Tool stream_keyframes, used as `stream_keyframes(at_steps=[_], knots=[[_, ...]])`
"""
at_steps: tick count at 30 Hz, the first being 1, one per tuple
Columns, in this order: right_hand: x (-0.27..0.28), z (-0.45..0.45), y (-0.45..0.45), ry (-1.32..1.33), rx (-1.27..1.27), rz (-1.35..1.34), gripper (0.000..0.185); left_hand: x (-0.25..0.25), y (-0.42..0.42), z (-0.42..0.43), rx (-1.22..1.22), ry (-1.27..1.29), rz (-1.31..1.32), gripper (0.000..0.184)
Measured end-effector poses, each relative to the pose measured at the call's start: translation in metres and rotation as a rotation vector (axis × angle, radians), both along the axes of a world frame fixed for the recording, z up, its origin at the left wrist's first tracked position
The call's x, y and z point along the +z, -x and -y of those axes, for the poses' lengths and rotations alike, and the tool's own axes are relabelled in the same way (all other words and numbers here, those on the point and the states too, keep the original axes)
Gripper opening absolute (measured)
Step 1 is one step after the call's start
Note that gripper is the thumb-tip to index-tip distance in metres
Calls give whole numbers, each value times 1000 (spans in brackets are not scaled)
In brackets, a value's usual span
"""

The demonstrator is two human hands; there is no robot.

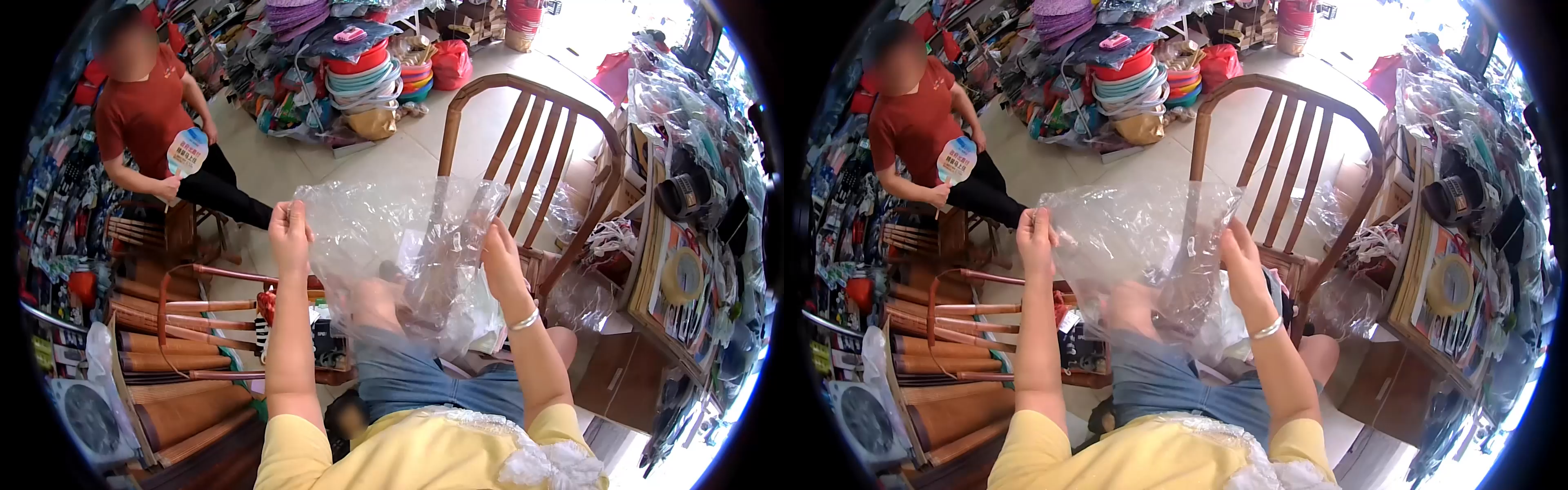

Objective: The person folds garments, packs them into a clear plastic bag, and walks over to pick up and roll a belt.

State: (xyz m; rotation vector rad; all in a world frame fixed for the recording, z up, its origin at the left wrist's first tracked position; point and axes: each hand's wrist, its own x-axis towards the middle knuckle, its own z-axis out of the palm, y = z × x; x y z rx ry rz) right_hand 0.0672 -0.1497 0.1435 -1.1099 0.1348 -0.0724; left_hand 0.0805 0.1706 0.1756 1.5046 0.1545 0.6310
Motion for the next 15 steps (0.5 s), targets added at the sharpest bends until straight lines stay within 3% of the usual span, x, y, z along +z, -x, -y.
stream_keyframes(at_steps=[3, 9, 12, 15], knots=[[6, 8, -17, 145, 87, 83, 23, -6, 11, -7, 61, -20, 5, 21], [20, 14, -15, 241, 30, 28, 32, -24, 19, -15, 64, -72, -8, 27], [12, 16, -17, 390, -61, 131, 31, -32, 18, -12, 79, 3, -33, 23], [18, 26, -10, 387, -39, 48, 28, -24, 22, -5, 100, -25, -18, 17]])
